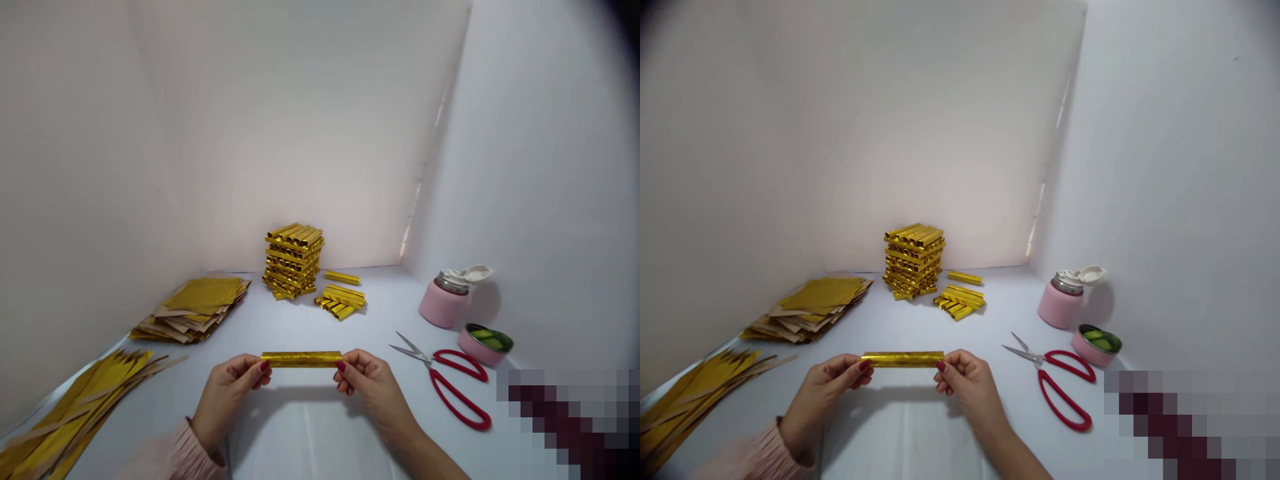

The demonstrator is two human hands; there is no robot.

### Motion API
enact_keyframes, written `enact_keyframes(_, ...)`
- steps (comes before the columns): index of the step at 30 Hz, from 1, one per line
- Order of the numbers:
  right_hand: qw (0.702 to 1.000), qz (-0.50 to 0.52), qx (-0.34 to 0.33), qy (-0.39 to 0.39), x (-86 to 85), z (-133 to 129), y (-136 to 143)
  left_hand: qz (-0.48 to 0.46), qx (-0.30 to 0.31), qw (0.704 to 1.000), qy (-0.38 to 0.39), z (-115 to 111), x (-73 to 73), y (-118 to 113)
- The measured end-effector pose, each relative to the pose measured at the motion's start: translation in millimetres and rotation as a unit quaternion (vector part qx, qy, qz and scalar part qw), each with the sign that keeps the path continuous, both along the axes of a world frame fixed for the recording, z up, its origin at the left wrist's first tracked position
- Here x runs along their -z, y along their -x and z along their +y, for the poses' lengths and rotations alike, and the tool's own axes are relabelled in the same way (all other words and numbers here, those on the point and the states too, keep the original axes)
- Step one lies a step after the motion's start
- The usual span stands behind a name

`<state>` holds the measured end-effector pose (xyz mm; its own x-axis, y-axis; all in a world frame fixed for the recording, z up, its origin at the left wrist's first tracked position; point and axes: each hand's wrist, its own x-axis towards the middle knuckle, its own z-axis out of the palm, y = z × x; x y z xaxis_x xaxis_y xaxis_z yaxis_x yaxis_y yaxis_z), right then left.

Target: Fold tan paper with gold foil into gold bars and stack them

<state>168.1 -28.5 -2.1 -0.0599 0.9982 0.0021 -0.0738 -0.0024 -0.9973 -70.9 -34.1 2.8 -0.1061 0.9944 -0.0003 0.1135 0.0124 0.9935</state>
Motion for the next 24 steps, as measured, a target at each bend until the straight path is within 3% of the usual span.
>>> enact_keyframes(5,1.0,0.002,-0.006,-0.002,0.9,1,-2,-0.013,0.013,1.0,-0.021,0,2.7,0)
enact_keyframes(12,1.0,0.007,-0.009,-0.009,3.4,3,-6,-0.028,0.026,0.999,-0.016,-2,-7.1,6)
enact_keyframes(24,0.999,0.023,-0.045,-0.008,2.3,3,-8,-0.006,0.097,0.995,0.004,3,-7.8,12)
